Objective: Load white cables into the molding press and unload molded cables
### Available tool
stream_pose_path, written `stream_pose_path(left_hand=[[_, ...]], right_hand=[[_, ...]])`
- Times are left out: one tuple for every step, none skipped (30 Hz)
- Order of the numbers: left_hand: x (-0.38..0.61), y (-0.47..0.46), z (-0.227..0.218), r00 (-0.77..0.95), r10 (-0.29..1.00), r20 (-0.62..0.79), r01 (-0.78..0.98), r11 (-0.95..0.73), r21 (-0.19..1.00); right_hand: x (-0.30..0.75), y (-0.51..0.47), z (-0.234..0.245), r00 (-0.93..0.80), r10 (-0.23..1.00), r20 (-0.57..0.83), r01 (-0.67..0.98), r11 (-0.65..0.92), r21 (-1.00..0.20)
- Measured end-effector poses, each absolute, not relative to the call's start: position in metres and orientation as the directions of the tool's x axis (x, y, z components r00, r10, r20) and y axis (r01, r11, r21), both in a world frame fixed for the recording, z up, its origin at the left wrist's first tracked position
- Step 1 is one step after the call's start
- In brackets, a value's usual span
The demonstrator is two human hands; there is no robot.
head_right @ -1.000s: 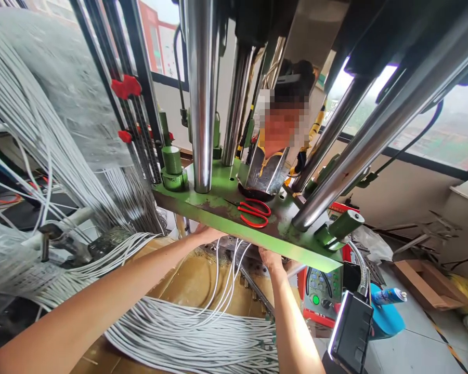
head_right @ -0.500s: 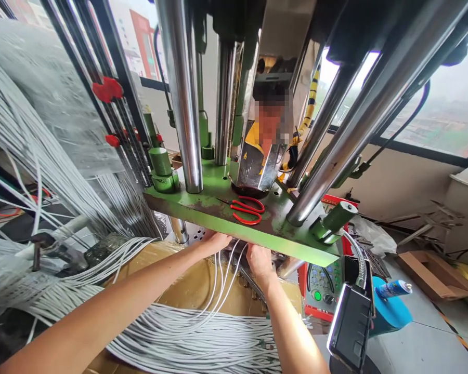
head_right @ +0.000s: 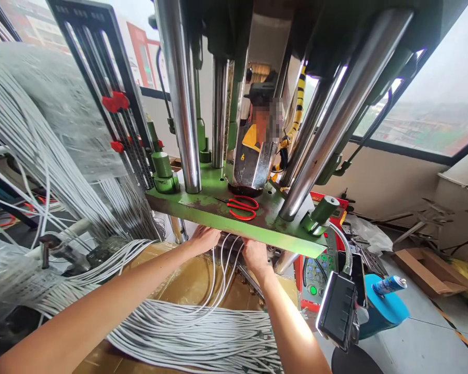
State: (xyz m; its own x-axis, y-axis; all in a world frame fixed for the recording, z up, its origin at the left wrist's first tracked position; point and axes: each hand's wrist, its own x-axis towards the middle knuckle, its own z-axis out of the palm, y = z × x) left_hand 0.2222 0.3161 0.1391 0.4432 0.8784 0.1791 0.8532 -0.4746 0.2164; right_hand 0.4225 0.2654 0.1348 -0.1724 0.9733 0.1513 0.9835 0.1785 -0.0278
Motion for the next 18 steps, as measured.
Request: stream_pose_path(left_hand=[[0.22,0.315,0.137,0.454,0.871,0.188,0.849,-0.487,0.204],[0.218,0.314,0.135,0.467,0.863,0.195,0.844,-0.5,0.193],[0.217,0.312,0.133,0.48,0.855,0.198,0.838,-0.513,0.184],[0.217,0.311,0.132,0.492,0.848,0.199,0.833,-0.525,0.176],[0.217,0.311,0.13,0.501,0.842,0.2,0.829,-0.533,0.169],[0.219,0.311,0.13,0.509,0.837,0.2,0.825,-0.541,0.164],[0.221,0.311,0.131,0.516,0.833,0.2,0.821,-0.548,0.161],[0.224,0.312,0.133,0.523,0.829,0.2,0.817,-0.554,0.16],[0.227,0.312,0.137,0.529,0.825,0.199,0.813,-0.56,0.161],[0.229,0.312,0.142,0.532,0.823,0.198,0.81,-0.563,0.165],[0.23,0.309,0.149,0.533,0.822,0.201,0.807,-0.565,0.171],[0.229,0.304,0.157,0.529,0.823,0.209,0.806,-0.564,0.179],[0.225,0.294,0.165,0.523,0.823,0.221,0.806,-0.562,0.188],[0.217,0.28,0.172,0.516,0.824,0.236,0.806,-0.56,0.193],[0.205,0.26,0.178,0.511,0.823,0.246,0.799,-0.561,0.216],[0.188,0.235,0.18,0.506,0.826,0.248,0.792,-0.559,0.245],[0.168,0.206,0.179,0.505,0.829,0.239,0.777,-0.558,0.292],[0.145,0.174,0.172,0.509,0.842,0.182,0.721,-0.532,0.444]], right_hand=[[0.417,0.266,0.135,-0.191,0.971,0.14,0.98,0.196,-0.025],[0.412,0.268,0.135,-0.203,0.971,0.129,0.978,0.208,-0.023],[0.407,0.269,0.135,-0.208,0.971,0.118,0.977,0.212,-0.022],[0.404,0.271,0.135,-0.209,0.972,0.106,0.977,0.212,-0.022],[0.402,0.273,0.134,-0.206,0.974,0.093,0.978,0.209,-0.025],[0.4,0.275,0.135,-0.202,0.976,0.083,0.978,0.205,-0.029],[0.399,0.276,0.136,-0.197,0.977,0.075,0.979,0.2,-0.036],[0.398,0.277,0.139,-0.194,0.979,0.07,0.979,0.197,-0.046],[0.397,0.277,0.142,-0.194,0.979,0.068,0.978,0.198,-0.059],[0.396,0.276,0.147,-0.197,0.978,0.073,0.976,0.203,-0.074],[0.396,0.271,0.153,-0.2,0.976,0.084,0.974,0.208,-0.09],[0.397,0.263,0.159,-0.204,0.974,0.1,0.971,0.214,-0.107],[0.399,0.25,0.165,-0.207,0.971,0.118,0.967,0.222,-0.124],[0.403,0.233,0.17,-0.208,0.969,0.136,0.963,0.227,-0.142],[0.41,0.21,0.173,-0.207,0.967,0.15,0.96,0.231,-0.16],[0.42,0.182,0.174,-0.203,0.966,0.157,0.956,0.231,-0.18],[0.433,0.151,0.171,-0.188,0.968,0.167,0.954,0.22,-0.205],[0.448,0.117,0.165,-0.172,0.97,0.17,0.951,0.208,-0.227]])
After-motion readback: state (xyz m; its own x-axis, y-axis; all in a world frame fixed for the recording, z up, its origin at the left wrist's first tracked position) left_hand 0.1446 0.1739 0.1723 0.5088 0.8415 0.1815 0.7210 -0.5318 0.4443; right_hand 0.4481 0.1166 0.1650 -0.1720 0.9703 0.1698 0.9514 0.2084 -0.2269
